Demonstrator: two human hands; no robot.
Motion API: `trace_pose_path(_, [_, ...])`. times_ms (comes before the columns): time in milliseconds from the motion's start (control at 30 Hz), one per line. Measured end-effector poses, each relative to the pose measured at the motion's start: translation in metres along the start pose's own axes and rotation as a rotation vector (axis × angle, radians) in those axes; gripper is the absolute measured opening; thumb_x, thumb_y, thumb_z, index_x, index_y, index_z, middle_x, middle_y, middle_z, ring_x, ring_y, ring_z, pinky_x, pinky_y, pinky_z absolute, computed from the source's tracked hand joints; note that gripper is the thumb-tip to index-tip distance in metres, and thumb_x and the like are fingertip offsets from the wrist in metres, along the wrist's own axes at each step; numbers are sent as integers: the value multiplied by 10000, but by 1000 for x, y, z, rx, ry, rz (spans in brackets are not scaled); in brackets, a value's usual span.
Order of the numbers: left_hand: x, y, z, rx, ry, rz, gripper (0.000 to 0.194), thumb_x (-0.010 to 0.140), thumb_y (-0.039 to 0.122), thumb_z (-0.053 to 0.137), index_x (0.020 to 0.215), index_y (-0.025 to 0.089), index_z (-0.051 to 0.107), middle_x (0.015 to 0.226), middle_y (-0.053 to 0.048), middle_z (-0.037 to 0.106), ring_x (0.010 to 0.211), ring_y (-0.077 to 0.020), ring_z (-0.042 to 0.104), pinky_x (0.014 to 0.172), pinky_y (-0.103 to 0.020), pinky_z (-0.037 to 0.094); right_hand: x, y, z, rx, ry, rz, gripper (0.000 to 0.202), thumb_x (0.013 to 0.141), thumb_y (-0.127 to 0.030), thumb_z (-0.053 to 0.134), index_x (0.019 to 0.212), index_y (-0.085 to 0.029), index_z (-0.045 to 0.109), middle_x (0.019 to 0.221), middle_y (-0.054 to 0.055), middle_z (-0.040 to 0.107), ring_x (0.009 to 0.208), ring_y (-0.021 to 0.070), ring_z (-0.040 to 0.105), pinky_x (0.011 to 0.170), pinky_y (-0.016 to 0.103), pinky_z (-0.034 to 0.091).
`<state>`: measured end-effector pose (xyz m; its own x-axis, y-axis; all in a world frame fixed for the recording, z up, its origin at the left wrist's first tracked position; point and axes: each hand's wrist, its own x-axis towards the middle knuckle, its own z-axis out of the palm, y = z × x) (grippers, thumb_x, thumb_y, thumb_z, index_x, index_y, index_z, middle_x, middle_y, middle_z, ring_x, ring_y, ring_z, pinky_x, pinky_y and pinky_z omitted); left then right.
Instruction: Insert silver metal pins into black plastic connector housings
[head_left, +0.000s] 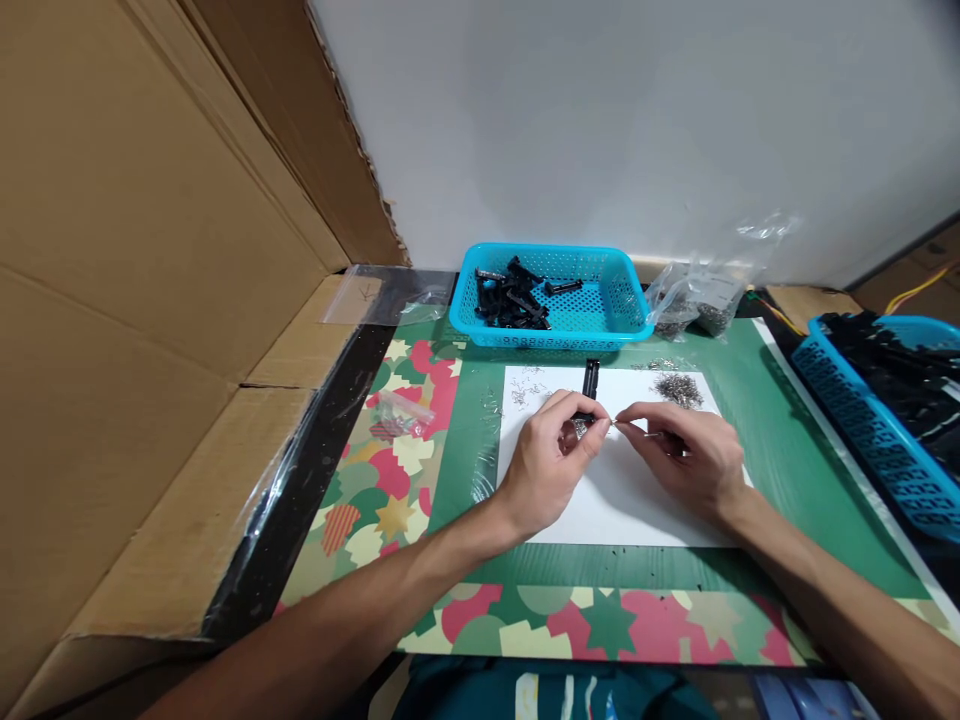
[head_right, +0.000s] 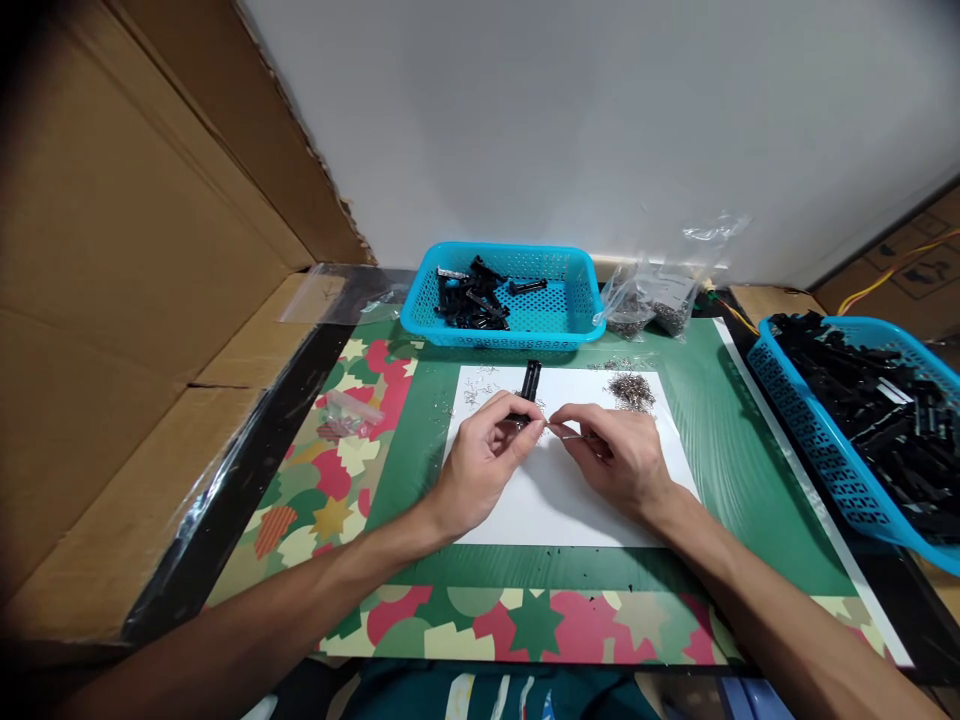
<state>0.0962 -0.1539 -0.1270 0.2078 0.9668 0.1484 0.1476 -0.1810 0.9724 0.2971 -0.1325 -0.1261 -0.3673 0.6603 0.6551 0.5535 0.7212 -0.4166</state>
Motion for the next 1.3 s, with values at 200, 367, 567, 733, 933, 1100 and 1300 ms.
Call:
trace_pose_path(200, [0, -4, 0, 33, 21, 1, 197, 1073, 367, 579, 1022, 198, 666, 1022, -33, 652, 829, -149, 588, 680, -258, 431, 3, -4, -1, 227, -128, 298, 128, 983, -264, 652, 967, -198, 760, 568, -75, 366, 487, 99, 299, 469, 259, 248])
trace_pose_path(367, [2, -5, 0, 50, 36, 10, 189, 1074, 345, 583, 1005, 193, 672, 999, -29, 644, 836, -148, 586, 677, -257, 426, 3, -2, 3, 446, -161, 481, 158, 971, -325, 677, 953, -189, 755, 607, -64, 372, 539, 109, 322, 504, 270, 228])
trace_pose_path(567, [2, -1, 0, 16, 75, 12, 208, 1079, 355, 569, 1075, 196, 703, 1033, -32, 646, 805, -135, 590, 681, -254, 445, 2, 2, 7, 617, -132, 620, 228, 928, -409, 765, 874, -188, 772, 637, -48, 392, 579, 107, 343, 540, 276, 238])
trace_pose_path(733, [1, -3, 0, -2, 105, 2, 216, 1074, 368, 575, 1097, 196, 705, 1041, -37, 647, 782, -129, 593, 674, -255, 453, 3, -1, 12, 727, -125, 724, 279, 883, -448, 810, 841, -174, 788, 594, -53, 383, 547, 94, 310, 514, 273, 199])
trace_pose_path(933, [2, -5, 1, 24, 135, 18, 156, 1055, 310, 591, 1051, 191, 693, 1041, -36, 653, 834, -136, 623, 698, -248, 482, 2, -3, 16, 760, -115, 756, 290, 853, -456, 837, 812, -172, 787, 575, -59, 373, 540, 89, 299, 512, 269, 191])
trace_pose_path(1100, [3, -2, 0, 108, 196, -31, 64, 944, 237, 714, 943, 178, 688, 956, -14, 671, 616, -85, 486, 579, -237, 399, -1, 3, 17, 805, -79, 767, 284, 836, -450, 858, 815, -175, 788, 573, -65, 372, 540, 86, 283, 509, 267, 183])
trace_pose_path(1300, [2, 1, -3, 20, 157, -70, 145, 978, 326, 694, 998, 183, 701, 954, -22, 671, 576, -79, 447, 543, -241, 359, -2, 6, 19, 833, -44, 798, 260, 800, -420, 892, 815, -179, 794, 574, -72, 365, 536, 82, 274, 511, 265, 181])
